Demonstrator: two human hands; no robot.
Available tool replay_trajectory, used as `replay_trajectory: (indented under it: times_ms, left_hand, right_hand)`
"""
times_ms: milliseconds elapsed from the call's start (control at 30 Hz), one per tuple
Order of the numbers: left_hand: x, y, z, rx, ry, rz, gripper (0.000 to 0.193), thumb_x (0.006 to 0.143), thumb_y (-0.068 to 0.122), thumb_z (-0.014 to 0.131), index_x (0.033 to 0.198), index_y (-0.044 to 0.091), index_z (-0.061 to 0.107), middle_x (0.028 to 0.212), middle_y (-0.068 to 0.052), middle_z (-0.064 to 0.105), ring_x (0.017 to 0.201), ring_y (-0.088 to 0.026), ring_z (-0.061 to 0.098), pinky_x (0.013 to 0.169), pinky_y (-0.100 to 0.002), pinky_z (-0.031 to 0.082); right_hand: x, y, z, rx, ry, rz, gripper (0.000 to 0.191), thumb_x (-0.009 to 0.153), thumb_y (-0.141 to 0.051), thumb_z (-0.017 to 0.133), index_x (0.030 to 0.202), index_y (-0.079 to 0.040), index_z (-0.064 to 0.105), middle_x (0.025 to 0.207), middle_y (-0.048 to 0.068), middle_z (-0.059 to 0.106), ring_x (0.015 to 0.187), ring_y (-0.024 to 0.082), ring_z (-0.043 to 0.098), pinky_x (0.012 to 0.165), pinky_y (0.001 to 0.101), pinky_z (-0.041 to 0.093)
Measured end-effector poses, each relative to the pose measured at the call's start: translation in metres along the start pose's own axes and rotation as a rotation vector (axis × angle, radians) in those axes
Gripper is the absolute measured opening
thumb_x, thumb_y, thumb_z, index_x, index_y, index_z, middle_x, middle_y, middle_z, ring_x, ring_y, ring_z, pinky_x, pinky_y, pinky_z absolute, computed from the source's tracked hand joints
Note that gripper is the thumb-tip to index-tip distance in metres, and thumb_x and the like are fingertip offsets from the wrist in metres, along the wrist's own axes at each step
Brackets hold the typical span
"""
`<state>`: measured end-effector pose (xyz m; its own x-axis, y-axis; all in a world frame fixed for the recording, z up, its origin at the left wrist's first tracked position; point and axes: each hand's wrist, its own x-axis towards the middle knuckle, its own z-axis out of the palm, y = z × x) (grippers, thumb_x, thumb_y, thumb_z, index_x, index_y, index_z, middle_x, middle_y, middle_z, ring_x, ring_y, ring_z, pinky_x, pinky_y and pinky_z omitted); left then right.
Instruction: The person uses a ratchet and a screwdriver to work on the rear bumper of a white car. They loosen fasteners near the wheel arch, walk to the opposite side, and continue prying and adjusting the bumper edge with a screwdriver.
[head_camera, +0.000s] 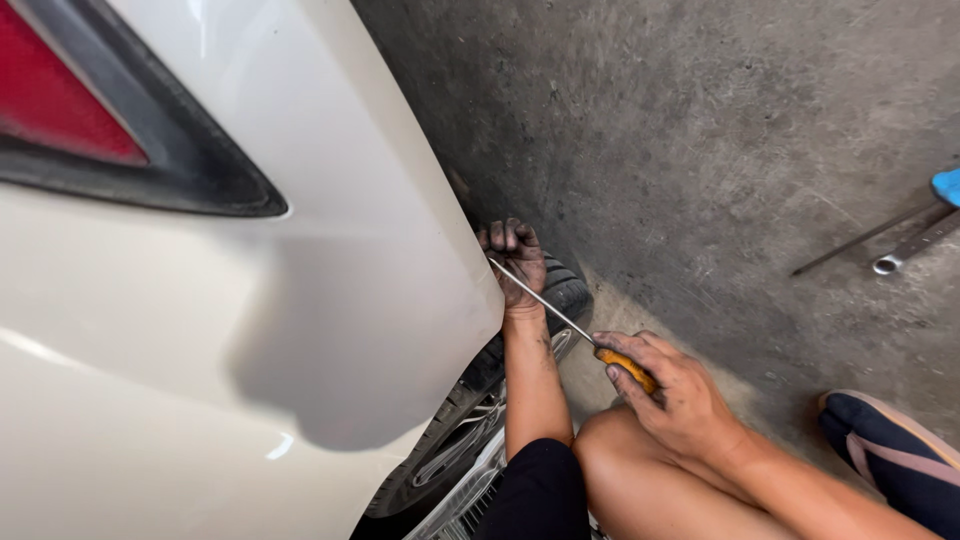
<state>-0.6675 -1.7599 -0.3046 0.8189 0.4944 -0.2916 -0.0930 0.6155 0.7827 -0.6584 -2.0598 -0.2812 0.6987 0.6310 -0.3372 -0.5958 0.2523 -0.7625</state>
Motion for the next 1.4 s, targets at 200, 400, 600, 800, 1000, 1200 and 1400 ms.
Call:
replay_trajectory:
  times_ms: [200,400,600,800,1000,1200,1400]
  left_hand:
    - [0.002,0.000,0.007,0.067,-0.022,-0.011,0.020,0.083,-0.001,0.081,0.092,0.014,0.070,0.091,0.001,0.062,0.092,-0.015,0.059,0.103,-0.031,0.053]
    - [0.004,-0.002,0.013,0.002,-0.058,-0.042,0.016,0.084,0.006,0.083,0.096,0.014,0.076,0.091,-0.002,0.069,0.092,-0.017,0.063,0.100,-0.033,0.054]
    - [0.005,-0.005,0.016,-0.034,-0.065,-0.044,0.015,0.083,0.007,0.083,0.095,0.015,0.078,0.091,-0.002,0.069,0.092,-0.018,0.063,0.101,-0.034,0.054]
    - [0.005,-0.008,0.018,-0.075,-0.088,-0.045,0.015,0.082,0.008,0.083,0.094,0.015,0.078,0.090,-0.002,0.068,0.090,-0.018,0.064,0.103,-0.035,0.054]
    - [0.005,-0.009,0.015,-0.156,-0.077,-0.045,0.004,0.092,0.015,0.078,0.094,0.013,0.075,0.087,-0.003,0.066,0.087,-0.019,0.063,0.104,-0.037,0.054]
    - [0.002,-0.005,0.004,-0.214,0.031,-0.014,0.011,0.096,0.018,0.072,0.095,0.006,0.071,0.095,-0.005,0.072,0.086,-0.020,0.066,0.105,-0.042,0.055]
    - [0.001,-0.004,-0.008,-0.385,0.019,-0.027,0.024,0.105,0.021,0.064,0.094,0.001,0.070,0.090,-0.009,0.072,0.081,-0.022,0.066,0.110,-0.050,0.051]
  right_hand:
    - [0.007,0.001,-0.005,-0.041,-0.079,0.111,0.042,0.086,-0.011,0.069,0.129,-0.013,0.067,0.088,0.008,0.069,0.073,0.023,0.069,0.068,0.0351,0.055]
    - [0.012,0.004,-0.008,-0.017,-0.139,0.212,0.042,0.087,-0.013,0.070,0.129,-0.017,0.068,0.082,0.006,0.068,0.059,0.017,0.065,0.058,0.0324,0.053]
    - [0.018,0.010,-0.016,-0.052,-0.085,0.079,0.039,0.086,-0.013,0.071,0.124,-0.016,0.070,0.082,0.003,0.068,0.060,0.018,0.063,0.055,0.0323,0.052]
    - [0.016,0.016,-0.014,-0.149,-0.089,0.035,0.040,0.082,-0.010,0.074,0.122,-0.017,0.072,0.078,0.003,0.067,0.057,0.019,0.063,0.052,0.0334,0.052]
    - [0.016,0.027,0.005,-0.110,-0.009,-0.115,0.039,0.084,-0.005,0.072,0.123,-0.009,0.066,0.084,0.007,0.065,0.061,0.020,0.063,0.056,0.0336,0.053]
    - [0.004,0.030,0.037,-0.052,0.053,-0.206,0.045,0.090,-0.002,0.067,0.133,-0.004,0.054,0.097,0.012,0.065,0.076,0.026,0.067,0.064,0.0344,0.056]
    - [0.001,0.039,0.048,-0.111,0.022,-0.167,0.045,0.090,-0.003,0.066,0.133,-0.001,0.054,0.097,0.016,0.066,0.078,0.030,0.069,0.067,0.0363,0.058]
